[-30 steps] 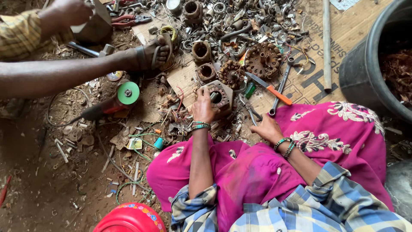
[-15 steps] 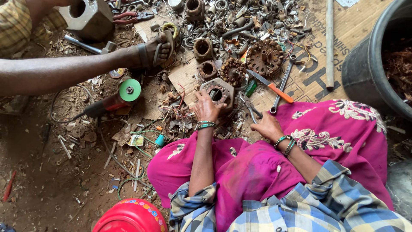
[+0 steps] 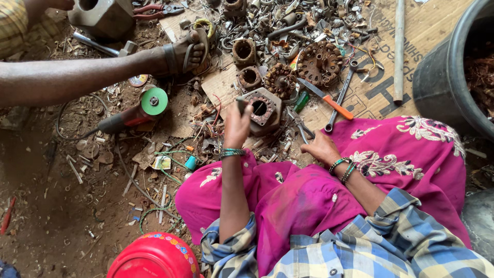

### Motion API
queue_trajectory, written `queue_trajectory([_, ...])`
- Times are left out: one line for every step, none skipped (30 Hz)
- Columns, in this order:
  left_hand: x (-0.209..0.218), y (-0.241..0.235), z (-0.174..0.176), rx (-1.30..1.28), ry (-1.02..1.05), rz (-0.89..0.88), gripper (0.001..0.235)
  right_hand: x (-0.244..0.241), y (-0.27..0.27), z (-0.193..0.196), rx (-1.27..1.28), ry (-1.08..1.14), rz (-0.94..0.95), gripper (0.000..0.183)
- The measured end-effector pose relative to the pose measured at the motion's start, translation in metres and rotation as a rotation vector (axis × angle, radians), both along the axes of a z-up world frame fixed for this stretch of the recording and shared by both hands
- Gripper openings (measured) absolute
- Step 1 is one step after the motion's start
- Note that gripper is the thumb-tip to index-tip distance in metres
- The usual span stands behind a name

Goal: The person sits on the ground and uses pliers and a hammer to remove copper windings and metal parts from a motor stator. They repeatedly strike the component and pull out wires, placing the extracted copper into a nearby bucket.

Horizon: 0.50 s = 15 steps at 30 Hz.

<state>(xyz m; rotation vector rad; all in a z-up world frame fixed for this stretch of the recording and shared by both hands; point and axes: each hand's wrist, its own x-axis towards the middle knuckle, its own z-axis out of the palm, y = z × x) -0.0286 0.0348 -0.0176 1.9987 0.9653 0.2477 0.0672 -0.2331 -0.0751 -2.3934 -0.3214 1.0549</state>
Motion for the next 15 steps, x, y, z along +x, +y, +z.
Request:
queue_trajectory([-0.004,-0.006,0.007,0.240,0.020,-0.080,0.033,0.000,0.000,0.002,0.001,-0.012,0.006,0.061])
queue_trajectory([-0.009,-0.012,0.014,0.479,0.040,-0.162,0.032,-0.001,0.001,0.004,0.014,-0.008,-0.002,0.060])
queue_trajectory([-0.015,-0.016,0.023,0.463,0.129,-0.123,0.033,-0.001,0.001,0.006,0.026,-0.005,-0.010,0.060])
queue_trajectory([-0.022,-0.019,0.031,0.447,0.217,-0.084,0.033,-0.001,0.000,0.007,0.038,-0.002,-0.018,0.059])
queue_trajectory([-0.027,-0.021,0.038,0.430,0.303,-0.046,0.034,-0.001,0.000,0.008,0.034,-0.003,-0.020,0.060])
queue_trajectory([-0.032,-0.021,0.045,0.405,0.185,-0.041,0.032,0.000,0.000,0.009,0.030,-0.004,-0.021,0.061])
queue_trajectory([-0.037,-0.019,0.049,0.377,0.071,-0.034,0.030,0.000,0.000,0.008,0.025,-0.001,-0.022,0.061])
queue_trajectory([-0.039,-0.019,0.052,0.349,-0.044,-0.027,0.029,0.000,0.000,0.007,0.020,-0.010,-0.014,0.062])
queue_trajectory([-0.039,-0.019,0.052,0.260,-0.085,0.008,0.027,-0.001,0.000,0.005,0.015,-0.016,-0.005,0.062])
queue_trajectory([-0.037,-0.019,0.051,0.171,-0.126,0.043,0.026,-0.001,0.000,0.003,0.010,-0.023,0.004,0.062])
queue_trajectory([-0.032,-0.020,0.048,0.082,-0.168,0.077,0.025,-0.001,0.001,0.002,0.023,-0.043,0.007,0.062])
queue_trajectory([-0.028,-0.021,0.044,0.058,-0.141,0.082,0.024,-0.001,0.001,0.000,0.035,-0.063,0.010,0.062])
queue_trajectory([-0.022,-0.024,0.040,0.033,-0.116,0.086,0.023,0.001,0.000,-0.001,0.047,-0.086,0.012,0.063])
queue_trajectory([-0.017,-0.027,0.035,0.008,-0.091,0.089,0.022,0.002,-0.001,-0.002,0.044,-0.076,0.001,0.063])
queue_trajectory([-0.013,-0.030,0.031,0.049,-0.120,0.066,0.022,0.002,-0.001,-0.004,0.042,-0.064,-0.009,0.063])
